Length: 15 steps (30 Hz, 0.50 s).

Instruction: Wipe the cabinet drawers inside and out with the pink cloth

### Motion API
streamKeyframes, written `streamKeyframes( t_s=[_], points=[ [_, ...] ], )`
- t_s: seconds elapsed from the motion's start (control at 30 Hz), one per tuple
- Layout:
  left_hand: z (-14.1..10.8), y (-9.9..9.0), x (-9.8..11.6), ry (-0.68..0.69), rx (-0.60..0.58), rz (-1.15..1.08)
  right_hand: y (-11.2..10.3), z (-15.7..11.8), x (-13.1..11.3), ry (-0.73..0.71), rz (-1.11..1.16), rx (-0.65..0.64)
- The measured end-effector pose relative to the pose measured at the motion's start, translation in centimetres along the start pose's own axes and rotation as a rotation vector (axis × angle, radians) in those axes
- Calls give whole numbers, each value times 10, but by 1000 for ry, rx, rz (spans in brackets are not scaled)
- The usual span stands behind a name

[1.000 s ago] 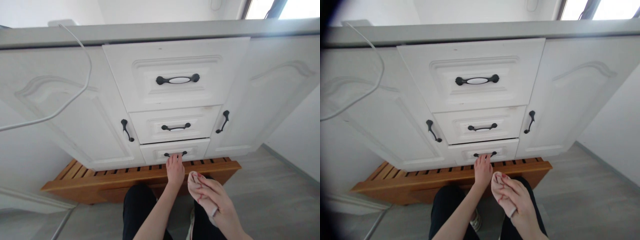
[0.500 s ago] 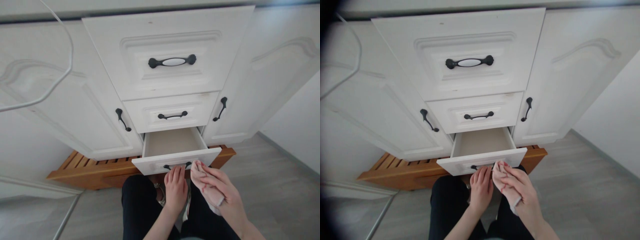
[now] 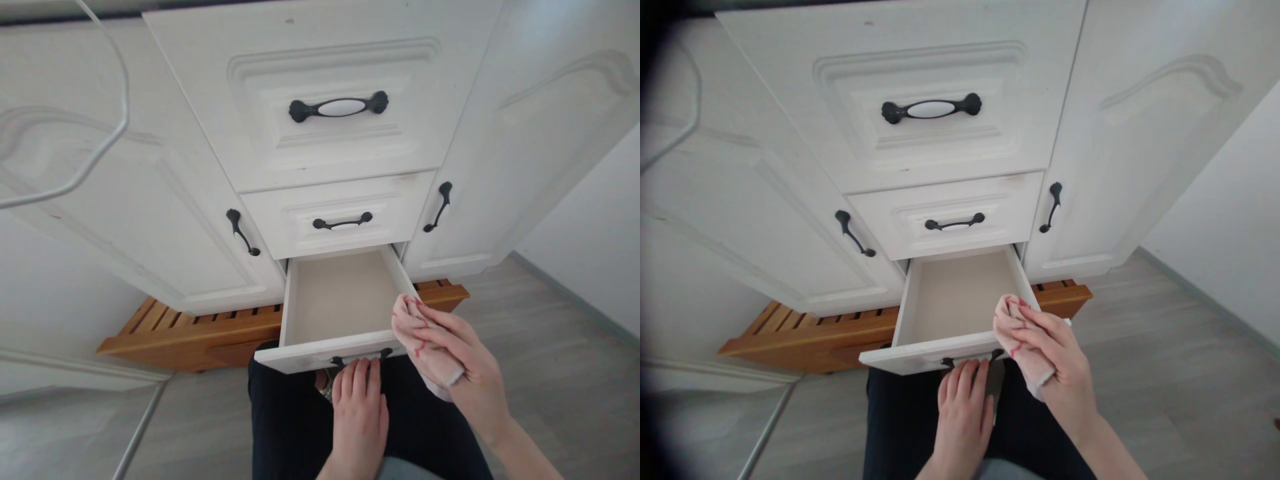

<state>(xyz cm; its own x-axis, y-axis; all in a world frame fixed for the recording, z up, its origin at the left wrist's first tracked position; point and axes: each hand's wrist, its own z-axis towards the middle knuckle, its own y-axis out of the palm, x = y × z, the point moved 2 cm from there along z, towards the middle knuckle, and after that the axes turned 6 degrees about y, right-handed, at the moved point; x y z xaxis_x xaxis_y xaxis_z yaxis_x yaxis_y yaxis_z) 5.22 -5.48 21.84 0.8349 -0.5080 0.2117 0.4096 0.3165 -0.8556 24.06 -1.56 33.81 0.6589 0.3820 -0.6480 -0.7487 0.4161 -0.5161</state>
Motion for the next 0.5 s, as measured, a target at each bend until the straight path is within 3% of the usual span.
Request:
streamKeyframes(
  t_s=[0.17,0.3,0.4,0.5],
  points=[
    [-1,-10,4,17,-42,4,-3,6,1,64,94,-98],
    [5,-13,3,18,-52,-10,6,43,1,140,255,-348],
    [8,-13,2,16,-73,-25,36,81,1,227,367,-609],
    [9,-9,-1,43,-82,-36,89,110,6,306,421,-841]
  ],
)
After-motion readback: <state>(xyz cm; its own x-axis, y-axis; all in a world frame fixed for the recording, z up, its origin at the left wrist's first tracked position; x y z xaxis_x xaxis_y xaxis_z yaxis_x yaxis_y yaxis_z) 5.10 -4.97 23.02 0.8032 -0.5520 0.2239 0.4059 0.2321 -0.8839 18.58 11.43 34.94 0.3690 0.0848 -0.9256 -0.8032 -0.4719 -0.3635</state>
